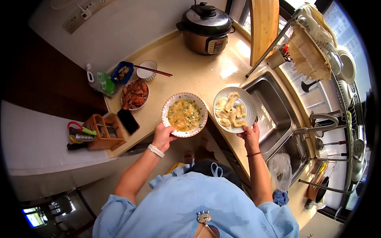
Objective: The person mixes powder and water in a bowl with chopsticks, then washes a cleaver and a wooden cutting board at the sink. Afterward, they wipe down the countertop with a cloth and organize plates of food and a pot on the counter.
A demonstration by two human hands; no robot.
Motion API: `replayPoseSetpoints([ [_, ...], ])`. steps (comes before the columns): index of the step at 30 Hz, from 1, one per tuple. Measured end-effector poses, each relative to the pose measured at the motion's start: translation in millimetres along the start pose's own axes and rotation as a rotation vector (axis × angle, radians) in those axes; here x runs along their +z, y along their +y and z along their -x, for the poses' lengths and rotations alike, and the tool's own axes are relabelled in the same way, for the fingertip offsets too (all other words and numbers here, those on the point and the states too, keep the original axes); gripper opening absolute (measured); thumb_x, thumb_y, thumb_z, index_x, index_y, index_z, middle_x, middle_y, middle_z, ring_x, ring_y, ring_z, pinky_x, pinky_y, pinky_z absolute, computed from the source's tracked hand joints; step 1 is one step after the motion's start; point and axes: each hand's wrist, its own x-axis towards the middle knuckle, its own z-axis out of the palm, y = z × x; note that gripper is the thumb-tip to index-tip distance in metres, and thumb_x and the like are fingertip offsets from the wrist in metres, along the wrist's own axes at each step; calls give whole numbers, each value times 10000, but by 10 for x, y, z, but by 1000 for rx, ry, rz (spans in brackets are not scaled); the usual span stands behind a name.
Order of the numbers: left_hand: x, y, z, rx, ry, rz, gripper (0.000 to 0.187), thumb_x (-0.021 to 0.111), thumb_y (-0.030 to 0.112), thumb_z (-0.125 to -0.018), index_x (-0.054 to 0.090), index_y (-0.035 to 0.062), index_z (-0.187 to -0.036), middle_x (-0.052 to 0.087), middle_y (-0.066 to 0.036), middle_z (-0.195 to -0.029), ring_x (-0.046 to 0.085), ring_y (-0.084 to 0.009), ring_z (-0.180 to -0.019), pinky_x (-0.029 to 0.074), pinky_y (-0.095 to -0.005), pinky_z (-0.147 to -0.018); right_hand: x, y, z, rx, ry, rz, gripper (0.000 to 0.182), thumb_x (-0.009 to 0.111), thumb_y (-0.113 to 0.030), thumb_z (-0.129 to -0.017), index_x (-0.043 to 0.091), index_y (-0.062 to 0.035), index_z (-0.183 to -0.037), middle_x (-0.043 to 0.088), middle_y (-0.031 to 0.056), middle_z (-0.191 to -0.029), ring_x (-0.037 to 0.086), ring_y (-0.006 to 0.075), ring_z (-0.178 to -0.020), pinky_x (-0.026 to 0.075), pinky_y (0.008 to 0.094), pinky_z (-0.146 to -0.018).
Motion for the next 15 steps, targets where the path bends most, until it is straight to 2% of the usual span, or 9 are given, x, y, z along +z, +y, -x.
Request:
replayPoseSetpoints([
  [2, -32, -102, -179, -14, 10, -6, 408, 496, -47, -768, 530, 16, -1169, 638, -135, -1071, 677, -249, -877, 596, -396, -676, 75, 75, -401, 1, -56, 41, 301, 521, 1, -818, 448, -6, -1110, 659, 112, -921, 668, 183, -643, 598, 299, -529],
  [4, -14, -122, -342, -24, 7, 15, 407, 496, -48, -767, 528, 9, -1169, 635, -145, -1068, 677, -257, -867, 595, -411, -685, 230, 79, -726, 54, -51, 65, 363, 527, 15, -808, 450, -9, -1162, 659, 107, -885, 646, 170, -590, 577, 289, -508],
  [7, 8, -125, -546, -22, 36, 62, 414, 493, -47, -769, 534, 19, -1176, 642, -137, -1053, 675, -259, -853, 593, -407, -672, 472, 120, -1141, 75, -75, 72, 374, 532, 18, -809, 454, -6, -1175, 659, 110, -883, 658, 178, -615, 577, 289, -508],
  [8, 33, -142, -605, -27, 50, 67, 419, 493, -47, -769, 536, 23, -1180, 643, -133, -1051, 675, -257, -850, 591, -403, -665, 519, 140, -1270, 89, -67, 74, 373, 532, 22, -812, 456, -6, -1176, 659, 114, -893, 662, 181, -626, 578, 288, -505],
  [9, 51, -157, -669, -36, 60, 41, 454, 488, -47, -773, 500, 11, -1224, 623, -162, -1112, 665, -284, -907, 585, -447, -727, 570, 155, -1381, 103, -58, 79, 371, 532, 25, -815, 458, -7, -1177, 658, 117, -903, 666, 183, -637, 579, 287, -503],
  [12, -52, -179, -938, -54, 49, 76, 449, 495, -39, -775, 503, 12, -1221, 624, -159, -1114, 665, -284, -910, 582, -442, -740, 820, 186, -1619, 91, -37, 45, 400, 506, 27, -820, 431, 19, -1213, 637, 164, -959, 664, 204, -645, 568, 269, -473],
  [15, -50, -186, -1135, -75, 76, 61, 443, 486, -43, -776, 506, 8, -1215, 627, -159, -1109, 663, -292, -919, 581, -437, -753, 915, 220, -1868, 119, -37, 48, 398, 505, 34, -828, 431, 7, -1218, 631, 162, -980, 669, 203, -670, 575, 269, -473],
])
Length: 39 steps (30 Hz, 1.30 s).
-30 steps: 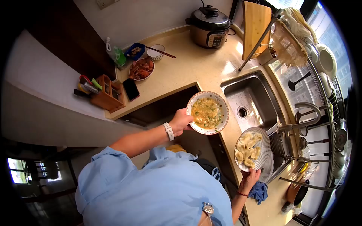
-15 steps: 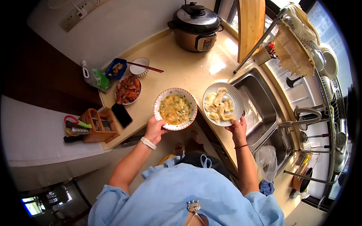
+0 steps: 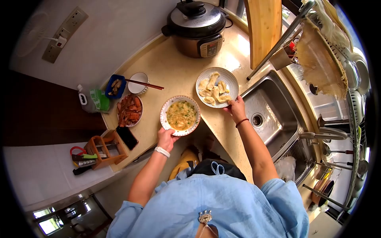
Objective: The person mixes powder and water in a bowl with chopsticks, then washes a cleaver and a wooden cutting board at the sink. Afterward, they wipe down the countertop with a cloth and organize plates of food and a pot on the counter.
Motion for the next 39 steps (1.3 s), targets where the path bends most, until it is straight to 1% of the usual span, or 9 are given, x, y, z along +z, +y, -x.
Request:
replayPoseSetpoints([
  [9, 25, 79, -446, 40, -62, 76, 544, 455, -96, -763, 418, 11, -1296, 547, -181, -1227, 599, -338, -1070, 548, -487, -852, 329, -36, -139, -9, -1, -67, 395, 511, 22, -852, 413, -16, -1233, 639, 123, -1040, 679, 188, -723, 592, 292, -510],
  [11, 3, 183, -567, 16, -73, 97, 540, 460, -100, -760, 432, 11, -1288, 540, -170, -1240, 594, -334, -1072, 540, -489, -863, 459, 19, -173, -15, 89, -10, 348, 522, -19, -895, 439, 20, -1231, 647, 145, -1006, 680, 185, -679, 556, 250, -441],
  [15, -62, 134, -867, 26, -38, 52, 481, 466, -96, -758, 501, 11, -1226, 583, -150, -1180, 609, -312, -1028, 527, -481, -883, 368, -129, 27, -13, -4, 178, 331, 479, -91, -935, 438, 31, -1240, 646, 112, -760, 613, 144, -509, 531, 279, -452],
  [19, -243, 187, -1226, -21, -133, 30, 406, 475, -78, -768, 523, -11, -1165, 610, -159, -1113, 629, -296, -963, 557, -414, -779, 277, 39, 379, -109, -15, 231, 355, 494, -166, -947, 452, 63, -1215, 639, 136, -734, 623, 189, -539, 519, 314, -497],
  [27, -223, 244, -1259, -89, -218, 4, 290, 496, 35, -848, 569, -17, -1123, 645, -130, -1059, 632, -250, -900, 551, -379, -779, -721, 293, 2163, -131, 109, 181, 360, 511, -244, -976, 526, 17, -1223, 661, 97, -871, 656, 157, -720, 548, 278, -638],
  [30, -241, 326, -1304, -117, -256, -18, 347, 573, 266, -915, 565, -6, -1130, 633, -126, -1082, 620, -236, -910, 532, -379, -846, -1095, 481, 2810, -187, 305, 18, 319, 506, -217, -984, 547, 6, -1209, 663, 90, -899, 662, 142, -748, 553, 263, -650],
  [31, -239, 329, -1318, -117, -277, -26, 347, 573, 266, -915, 565, -6, -1130, 633, -126, -1082, 620, -236, -910, 532, -379, -846, -1224, 519, 3026, -192, 359, -61, 307, 507, -208, -986, 553, 6, -1201, 666, 88, -895, 664, 140, -746, 555, 258, -648],
  [33, -34, 254, -765, -145, 113, -123, 411, 586, 326, -899, 555, -18, -1122, 613, -123, -1100, 604, -215, -909, 528, -367, -845, -1712, 629, 3498, -232, 490, -110, 304, 514, -210, -988, 559, 5, -1198, 671, 96, -895, 669, 139, -747, 553, 248, -639],
  [39, 277, -376, -34, 69, 8, -292, 383, 557, 310, -901, 552, -24, -1089, 601, -99, -1050, 598, -194, -896, 534, -346, -819, -3211, 875, 4553, -395, 936, -427, 314, 527, -256, -983, 575, 5, -1153, 679, 127, -879, 669, 157, -687, 547, 249, -583],
])
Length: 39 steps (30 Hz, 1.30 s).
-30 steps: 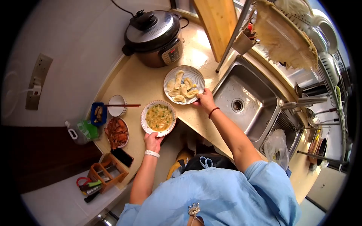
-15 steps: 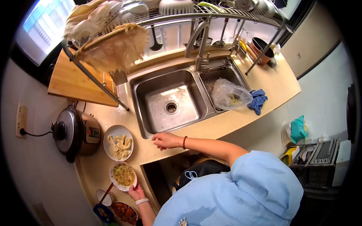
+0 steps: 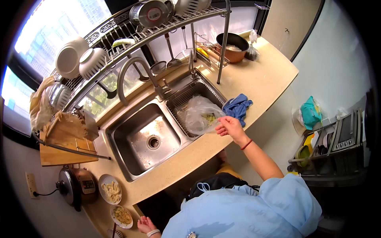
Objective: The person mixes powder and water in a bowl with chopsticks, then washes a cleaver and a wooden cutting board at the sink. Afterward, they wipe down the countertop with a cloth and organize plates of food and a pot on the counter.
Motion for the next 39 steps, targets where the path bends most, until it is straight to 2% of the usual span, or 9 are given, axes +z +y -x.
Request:
replayPoseSetpoints([
  [7, 1425, -964, 1232, -182, -255, -52, 171, 555, 146, -896, 577, 59, -1042, 645, -77, -929, 637, -181, -822, 550, -355, -777, -1791, -579, -1906, 11, 192, -249, 397, 559, -285, -969, 480, 26, -1203, 625, 191, -1053, 656, 229, -847, 575, 337, -714],
  [11, 2020, -1162, 1907, -213, -297, -35, 242, 570, 83, -879, 556, 39, -1117, 650, -94, -954, 638, -187, -832, 549, -362, -770, -2330, -1060, -2958, 60, 269, -375, 677, 638, -379, -913, 348, 77, -1321, 467, 349, -1252, 620, 395, -994, 573, 431, -799],
  [14, 2135, -1193, 2199, -129, -348, -111, 326, 565, 83, -885, 531, 27, -1204, 647, -108, -992, 639, -197, -846, 551, -372, -769, -2348, -1450, -3410, 118, 392, -401, 758, 649, -404, -900, 275, 29, -1397, 376, 386, -1325, 585, 460, -1041, 563, 474, -822],
  [20, 1971, -1271, 2262, -195, -256, -100, 309, 562, 126, -900, 558, 49, -1199, 670, -98, -997, 647, -178, -812, 545, -362, -763, -2314, -1699, -3950, 172, 305, -509, 710, 665, -401, -888, 294, -123, -1426, 401, 260, -1378, 544, 484, -1090, 529, 560, -868],
  [21, 1979, -1295, 2319, -210, -258, -114, 239, 573, 144, -899, 589, 72, -1126, 686, -73, -933, 653, -167, -779, 543, -359, -755, -2301, -1689, -4016, 147, 331, -522, 542, 578, -246, -945, 324, -102, -1401, 424, 202, -1378, 544, 475, -1097, 526, 595, -860],
  [24, 1989, -1347, 2467, -221, -279, -107, 208, 578, 146, -897, 592, 81, -1094, 688, -62, -906, 653, -169, -774, 539, -356, -751, -2310, -1636, -4202, 114, 301, -670, 428, 432, -56, -943, 369, -74, -1365, 465, 213, -1333, 544, 469, -1099, 542, 607, -831],
  [26, 1995, -1374, 2486, -228, -284, -99, 215, 579, 146, -895, 591, 86, -1102, 687, -63, -927, 652, -167, -781, 537, -355, -755, -2311, -1578, -4325, 95, 350, -686, 458, 328, 43, -893, 398, -44, -1337, 516, 228, -1271, 576, 482, -1042, 576, 585, -769],
  [29, 2030, -1402, 2545, -218, -260, -109, 220, 576, 143, -894, 588, 83, -1105, 686, -64, -937, 652, -168, -784, 536, -354, -759, -2315, -1492, -4354, 76, 466, -663, 427, 339, 42, -895, 402, -2, -1315, 559, 260, -1199, 644, 475, -884, 618, 517, -623],
  [39, 2097, -1473, 2490, -231, -305, -125, 323, 577, 115, -880, 543, 55, -1195, 674, -93, -968, 648, -189, -814, 534, -377, -798, -2653, -1226, -3095, 56, 438, -486, 366, 441, 69, -787, 419, 211, -1123, 577, 289, -1063, 670, 386, -773, 636, 400, -539],
])
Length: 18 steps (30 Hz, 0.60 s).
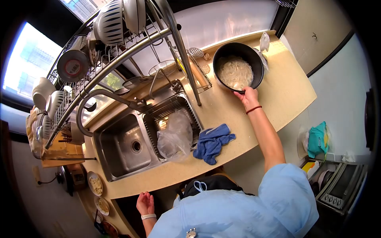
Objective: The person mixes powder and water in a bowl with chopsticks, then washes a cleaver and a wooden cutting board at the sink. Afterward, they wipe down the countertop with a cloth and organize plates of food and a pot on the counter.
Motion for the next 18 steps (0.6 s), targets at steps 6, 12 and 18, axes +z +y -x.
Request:
replayPoseSetpoints([
  [6, 303, -13, -73, -3, -60, -49, 329, 599, 94, -866, 536, 53, -1186, 670, -96, -984, 647, -193, -829, 530, -375, -806, -694, -82, 849, -73, -44, 126, 276, 498, 14, -798, 518, 159, -1031, 628, 225, -949, 676, 317, -723, 614, 372, -486],
  [12, 464, -21, -166, -37, -185, -83, 306, 589, 106, -888, 529, 62, -1185, 666, -103, -994, 640, -200, -852, 525, -369, -805, -1148, -124, 1583, -49, -5, 193, 300, 479, 15, -802, 514, 125, -1078, 620, 203, -962, 666, 330, -726, 596, 385, -468],
  [18, 560, 83, -388, -69, -220, -162, 299, 580, 97, -894, 530, 64, -1187, 664, -106, -999, 641, -201, -849, 530, -366, -799, -1427, -80, 2127, -12, 43, 252, 302, 489, 17, -790, 527, 128, -1068, 620, 197, -918, 662, 305, -686, 584, 366, -439],
])
